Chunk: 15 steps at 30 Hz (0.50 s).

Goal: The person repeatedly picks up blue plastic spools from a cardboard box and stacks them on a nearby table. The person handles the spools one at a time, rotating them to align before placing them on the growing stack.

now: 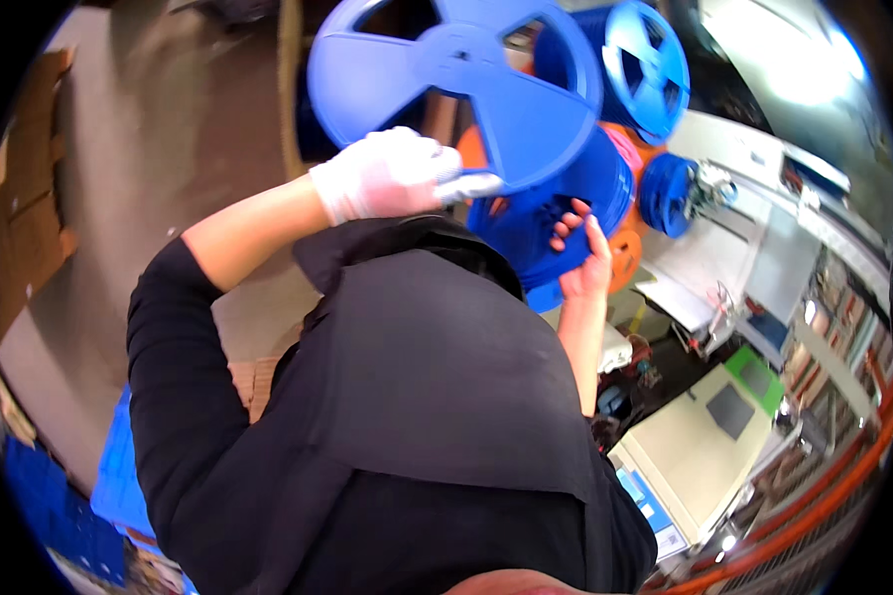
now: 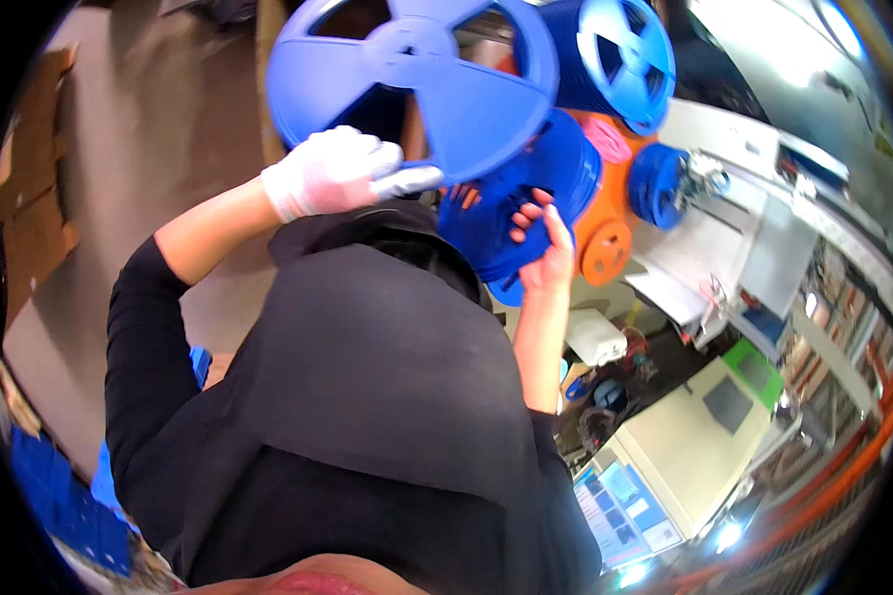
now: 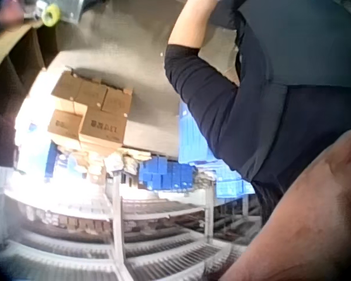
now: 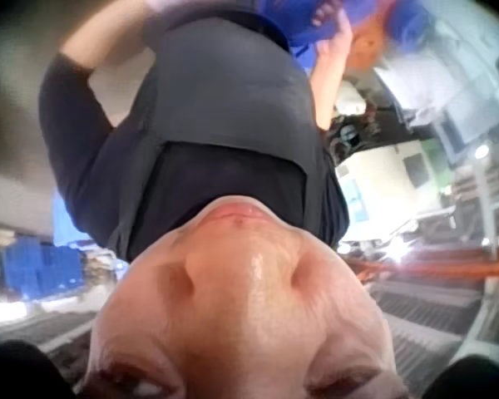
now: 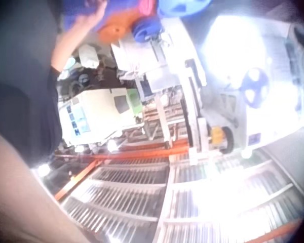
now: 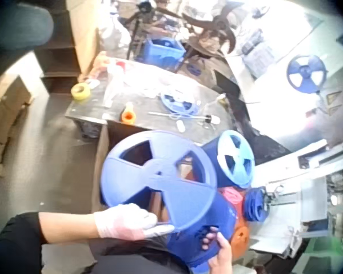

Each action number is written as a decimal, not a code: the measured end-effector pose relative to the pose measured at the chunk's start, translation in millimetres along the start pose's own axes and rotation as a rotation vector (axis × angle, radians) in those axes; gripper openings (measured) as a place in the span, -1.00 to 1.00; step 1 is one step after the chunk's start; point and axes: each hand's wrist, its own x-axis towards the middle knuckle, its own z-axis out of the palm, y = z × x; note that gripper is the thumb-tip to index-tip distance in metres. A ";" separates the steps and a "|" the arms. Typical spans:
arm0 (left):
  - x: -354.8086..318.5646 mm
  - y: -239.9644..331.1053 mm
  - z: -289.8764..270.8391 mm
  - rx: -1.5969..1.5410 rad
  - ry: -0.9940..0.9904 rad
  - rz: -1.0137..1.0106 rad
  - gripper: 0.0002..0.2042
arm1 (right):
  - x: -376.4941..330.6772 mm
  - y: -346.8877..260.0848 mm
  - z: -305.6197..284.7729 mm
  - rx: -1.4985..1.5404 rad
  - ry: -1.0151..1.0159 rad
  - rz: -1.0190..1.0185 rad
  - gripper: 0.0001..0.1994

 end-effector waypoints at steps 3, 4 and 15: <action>3.4 3.3 0.6 -0.110 -0.005 0.001 -0.78 | 0.5 1.7 -1.6 0.027 -0.004 0.018 -0.65; 5.5 7.9 0.6 -0.144 0.006 -0.048 -0.78 | 1.0 0.2 -2.7 0.032 -0.010 0.011 -0.65; -0.5 11.2 2.6 -0.047 -0.067 -0.106 -0.52 | 10.5 -0.8 5.0 0.007 -0.045 0.037 -0.68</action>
